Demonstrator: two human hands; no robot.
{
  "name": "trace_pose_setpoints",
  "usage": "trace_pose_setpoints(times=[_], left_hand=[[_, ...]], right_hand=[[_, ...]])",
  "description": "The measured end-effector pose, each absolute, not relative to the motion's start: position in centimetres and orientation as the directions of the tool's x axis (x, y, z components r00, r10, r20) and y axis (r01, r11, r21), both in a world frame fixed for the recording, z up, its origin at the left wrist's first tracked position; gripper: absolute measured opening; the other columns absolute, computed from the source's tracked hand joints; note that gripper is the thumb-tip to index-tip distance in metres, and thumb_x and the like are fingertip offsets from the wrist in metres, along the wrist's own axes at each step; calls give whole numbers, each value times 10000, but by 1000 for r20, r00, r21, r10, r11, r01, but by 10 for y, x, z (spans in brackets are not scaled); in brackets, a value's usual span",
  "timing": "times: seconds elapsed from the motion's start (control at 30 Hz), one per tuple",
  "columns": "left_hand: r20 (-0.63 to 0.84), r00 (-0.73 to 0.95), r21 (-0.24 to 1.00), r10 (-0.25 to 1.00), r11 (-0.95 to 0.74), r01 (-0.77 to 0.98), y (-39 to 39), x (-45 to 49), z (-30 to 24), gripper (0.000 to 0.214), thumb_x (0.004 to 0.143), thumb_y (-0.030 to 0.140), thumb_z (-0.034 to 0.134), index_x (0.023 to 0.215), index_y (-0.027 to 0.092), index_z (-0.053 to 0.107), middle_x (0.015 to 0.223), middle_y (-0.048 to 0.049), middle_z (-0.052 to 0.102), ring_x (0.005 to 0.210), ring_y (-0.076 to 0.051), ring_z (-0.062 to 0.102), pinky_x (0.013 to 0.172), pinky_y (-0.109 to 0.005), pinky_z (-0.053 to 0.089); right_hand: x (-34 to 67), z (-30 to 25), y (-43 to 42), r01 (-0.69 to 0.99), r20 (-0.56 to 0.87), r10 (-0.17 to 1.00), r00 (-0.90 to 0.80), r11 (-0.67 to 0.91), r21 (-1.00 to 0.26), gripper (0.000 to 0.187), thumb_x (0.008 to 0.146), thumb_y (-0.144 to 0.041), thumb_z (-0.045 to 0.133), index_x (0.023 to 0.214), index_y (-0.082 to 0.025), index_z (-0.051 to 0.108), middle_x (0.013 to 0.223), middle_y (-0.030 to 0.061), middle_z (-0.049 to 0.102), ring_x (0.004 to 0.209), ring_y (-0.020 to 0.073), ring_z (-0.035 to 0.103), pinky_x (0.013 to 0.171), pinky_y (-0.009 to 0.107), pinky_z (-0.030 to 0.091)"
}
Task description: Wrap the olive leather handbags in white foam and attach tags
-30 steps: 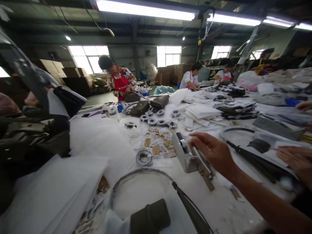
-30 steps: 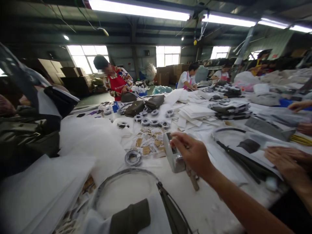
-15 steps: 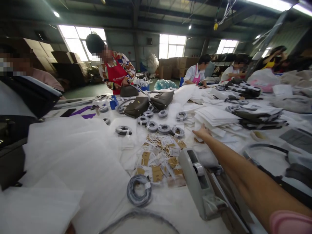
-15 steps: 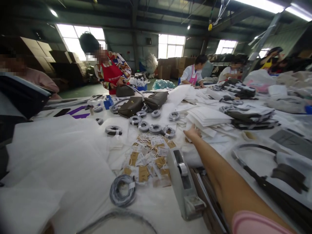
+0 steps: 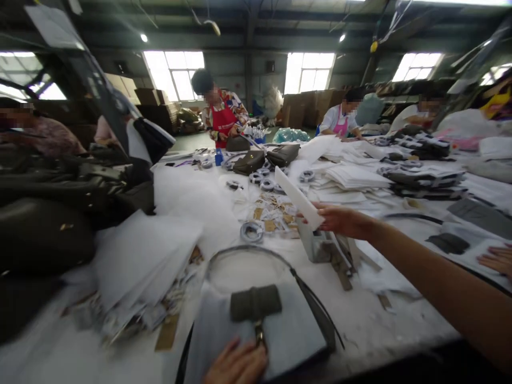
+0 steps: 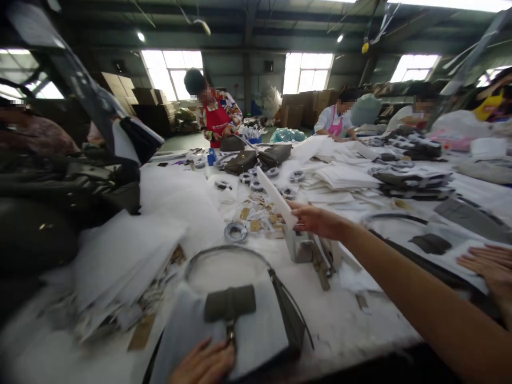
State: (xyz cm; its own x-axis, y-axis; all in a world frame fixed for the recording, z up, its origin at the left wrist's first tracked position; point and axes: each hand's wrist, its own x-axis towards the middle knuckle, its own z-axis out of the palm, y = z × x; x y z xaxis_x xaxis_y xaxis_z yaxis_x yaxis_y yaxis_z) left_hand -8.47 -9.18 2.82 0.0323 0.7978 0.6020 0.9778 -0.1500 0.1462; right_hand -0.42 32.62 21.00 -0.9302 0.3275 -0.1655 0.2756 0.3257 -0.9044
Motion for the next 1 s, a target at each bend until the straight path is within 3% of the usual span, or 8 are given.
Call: trace_pose_setpoints(times=[0.07, 0.13, 0.3, 0.47, 0.7, 0.8, 0.9, 1.0], left_hand=[[515, -72, 233, 854, -59, 971, -100, -72, 39, 375, 967, 156, 436, 1299, 252, 580, 1151, -37, 730, 1124, -162, 656, 1027, -366, 520], [480, -100, 290, 872, -50, 956, -104, -64, 48, 351, 961, 132, 435, 1257, 219, 603, 1177, -47, 722, 1159, -170, 640, 1063, -399, 486], [440, -117, 335, 890, -41, 941, -104, -58, 56, 385, 924, 98, 476, 1270, 225, 590, 1239, -44, 693, 1172, -185, 633, 1043, -402, 501], [452, -156, 369, 878, -25, 929, -107, -56, 51, 443, 889, 57, 485, 1283, 231, 587, 1191, -29, 712, 1020, -158, 694, 920, -291, 567], [496, -143, 352, 856, -49, 935, -108, -56, 42, 422, 888, 79, 494, 1273, 210, 606, 1186, -47, 715, 1032, -182, 693, 930, -316, 567], [506, -143, 349, 851, -50, 936, -108, -58, 39, 432, 876, 78, 495, 1269, 212, 615, 1185, -52, 716, 1037, -189, 691, 940, -325, 562], [491, -156, 361, 857, -37, 932, -109, -58, 38, 435, 879, 84, 493, 1273, 223, 614, 1184, -48, 717, 1020, -183, 698, 925, -315, 568], [473, -174, 373, 864, -17, 928, -109, -56, 39, 438, 875, 86, 496, 1270, 230, 619, 1171, -46, 722, 1017, -189, 699, 923, -327, 570]], right_hand=[[19, 214, 266, 208, -168, 135, -977, 396, -894, 637, 867, -402, 528, 1477, -260, 416, 1305, 82, 640, 1155, 252, 631, 909, 354, 538], [36, 209, 216, 112, -147, -23, -989, 542, -833, 742, 823, -362, 616, 1512, -291, 352, 1431, 63, 540, 1224, 258, 583, 945, 351, 523], [53, 174, 147, -194, -120, -286, -951, 850, -490, 863, 713, -111, 630, 1500, -344, 364, 1574, 59, 335, 1368, 305, 432, 1122, 452, 359], [53, 149, 127, -199, -175, -243, -954, 951, -236, 718, 724, -112, 598, 1393, -365, 533, 1531, 95, 410, 1330, 380, 457, 1085, 582, 346], [64, 117, 128, -238, -133, -280, -951, 933, -269, 795, 719, -57, 516, 1463, -328, 442, 1595, 64, 290, 1435, 356, 300, 1157, 577, 225], [68, 111, 132, -258, -116, -294, -949, 933, -252, 787, 728, -55, 498, 1479, -278, 418, 1581, 81, 321, 1447, 353, 270, 1160, 572, 220], [66, 122, 131, -278, -98, -311, -945, 926, -255, 710, 720, -58, 514, 1411, -219, 492, 1548, 131, 372, 1404, 341, 363, 1142, 541, 269], [55, 140, 123, -256, -121, -303, -945, 918, -304, 477, 754, -159, 603, 1231, -187, 607, 1384, 154, 554, 1235, 321, 548, 1086, 504, 356]])
